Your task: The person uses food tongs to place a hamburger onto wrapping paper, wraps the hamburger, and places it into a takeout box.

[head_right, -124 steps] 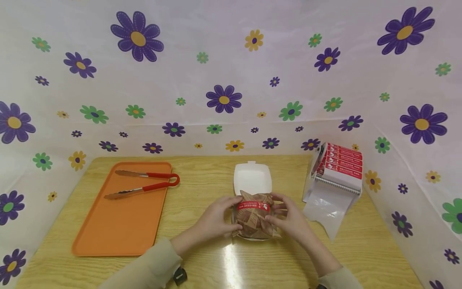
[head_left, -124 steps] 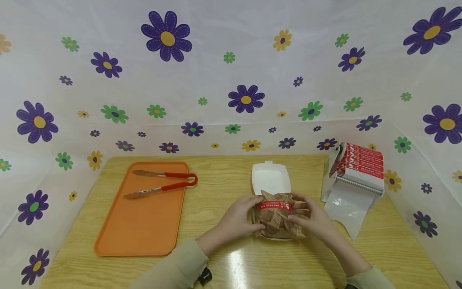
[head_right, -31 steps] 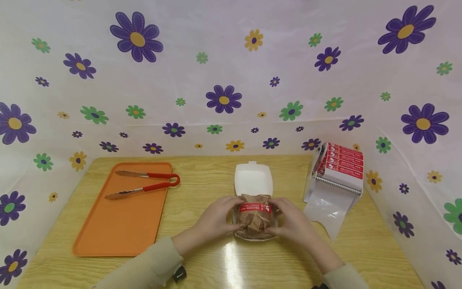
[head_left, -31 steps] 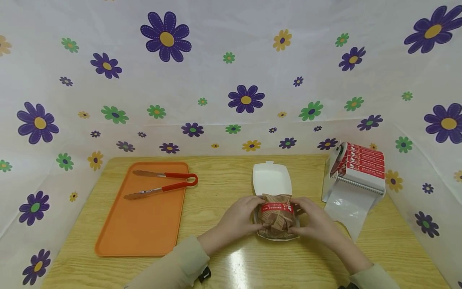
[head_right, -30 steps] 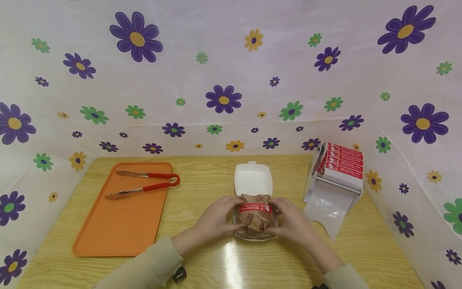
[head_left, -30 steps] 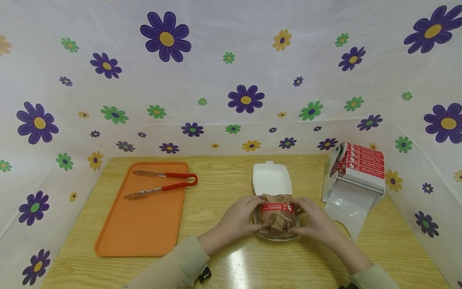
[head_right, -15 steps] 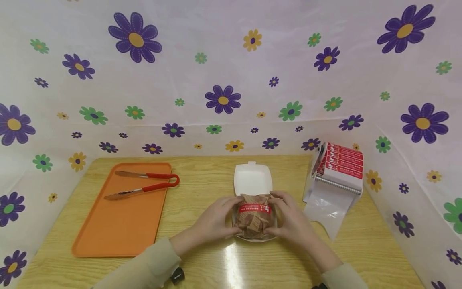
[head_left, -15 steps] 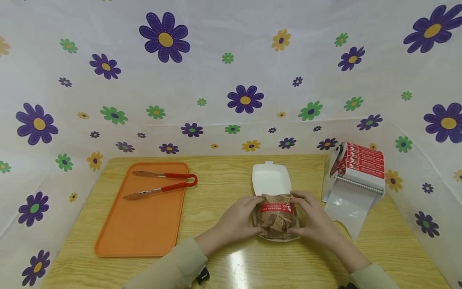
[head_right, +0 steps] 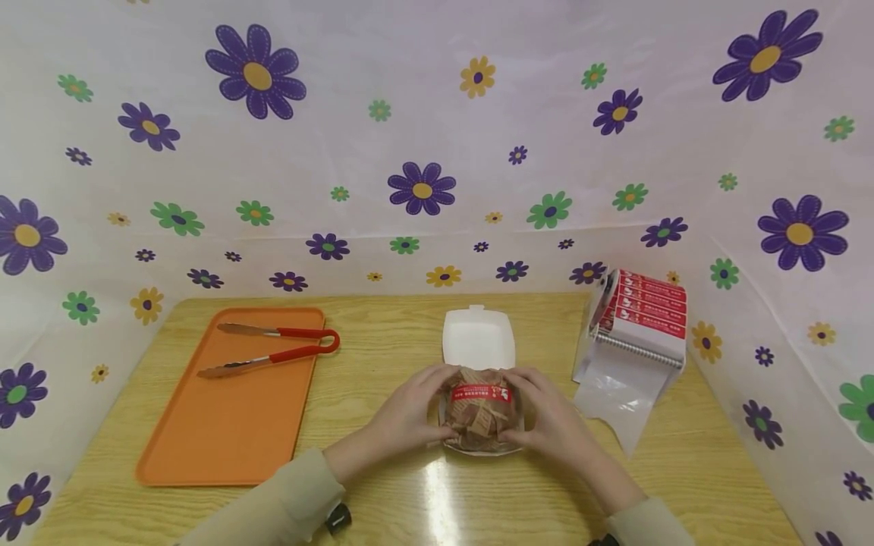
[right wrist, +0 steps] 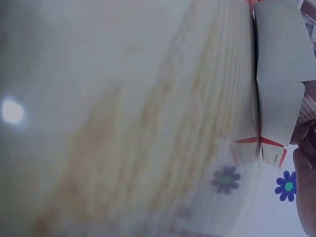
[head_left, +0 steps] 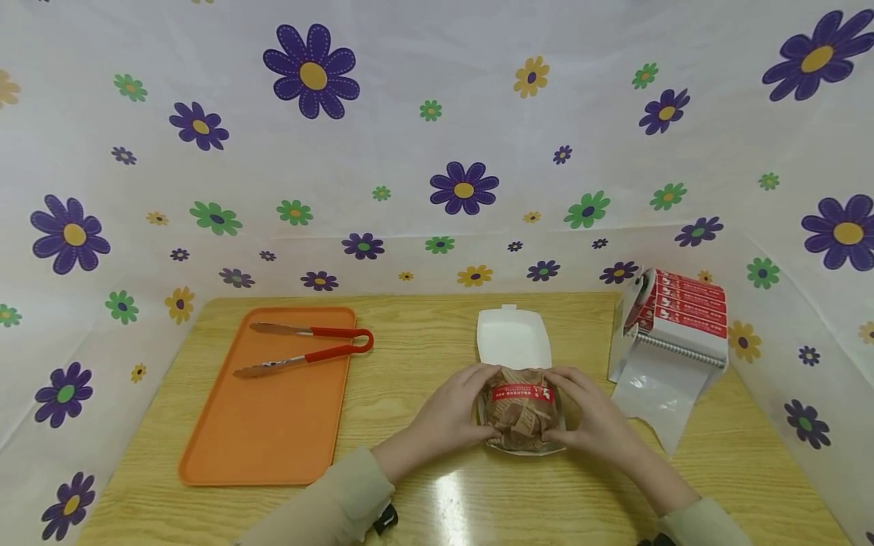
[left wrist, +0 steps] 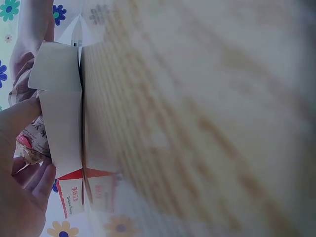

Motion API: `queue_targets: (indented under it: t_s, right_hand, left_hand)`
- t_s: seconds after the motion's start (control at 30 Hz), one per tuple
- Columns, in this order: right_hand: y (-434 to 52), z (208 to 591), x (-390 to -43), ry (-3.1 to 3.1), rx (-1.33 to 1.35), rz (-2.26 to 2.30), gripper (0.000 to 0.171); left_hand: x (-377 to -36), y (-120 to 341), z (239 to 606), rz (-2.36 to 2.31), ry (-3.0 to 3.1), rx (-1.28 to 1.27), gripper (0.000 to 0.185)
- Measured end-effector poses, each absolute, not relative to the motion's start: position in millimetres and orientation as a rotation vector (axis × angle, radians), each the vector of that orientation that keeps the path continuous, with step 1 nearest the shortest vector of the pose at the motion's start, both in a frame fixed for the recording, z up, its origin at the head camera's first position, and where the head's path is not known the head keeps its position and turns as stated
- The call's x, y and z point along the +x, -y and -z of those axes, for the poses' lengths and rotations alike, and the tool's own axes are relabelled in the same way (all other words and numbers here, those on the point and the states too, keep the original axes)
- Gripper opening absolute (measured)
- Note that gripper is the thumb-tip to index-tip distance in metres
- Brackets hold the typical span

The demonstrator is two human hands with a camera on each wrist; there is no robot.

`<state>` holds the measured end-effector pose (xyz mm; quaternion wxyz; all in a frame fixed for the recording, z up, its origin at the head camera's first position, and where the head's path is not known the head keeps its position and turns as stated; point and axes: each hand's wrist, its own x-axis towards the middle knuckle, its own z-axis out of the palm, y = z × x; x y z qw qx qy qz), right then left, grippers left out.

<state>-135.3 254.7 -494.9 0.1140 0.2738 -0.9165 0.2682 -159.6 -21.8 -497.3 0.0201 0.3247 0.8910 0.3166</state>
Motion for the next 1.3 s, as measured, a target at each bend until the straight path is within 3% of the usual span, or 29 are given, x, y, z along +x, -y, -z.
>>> queue_targets:
  t_s: [0.17,0.67,1.3]
  right_hand:
    - [-255.4,494.4,-134.2,2.690,0.809,-0.756,0.093]
    - [-255.1,495.4,-130.0,2.726,0.740,-0.769,0.086]
    - [-258.1,496.4,-127.3,2.744,0.797,-0.851,0.087]
  left_hand:
    - [-159.2,21.5,496.0,-0.945,-2.756,0.995,0.090]
    - [-154.1,21.0,495.9,-0.909,-2.810,0.982,0.083]
    - [-150.8,23.0,506.4,-0.869,-2.789,1.041,0.090]
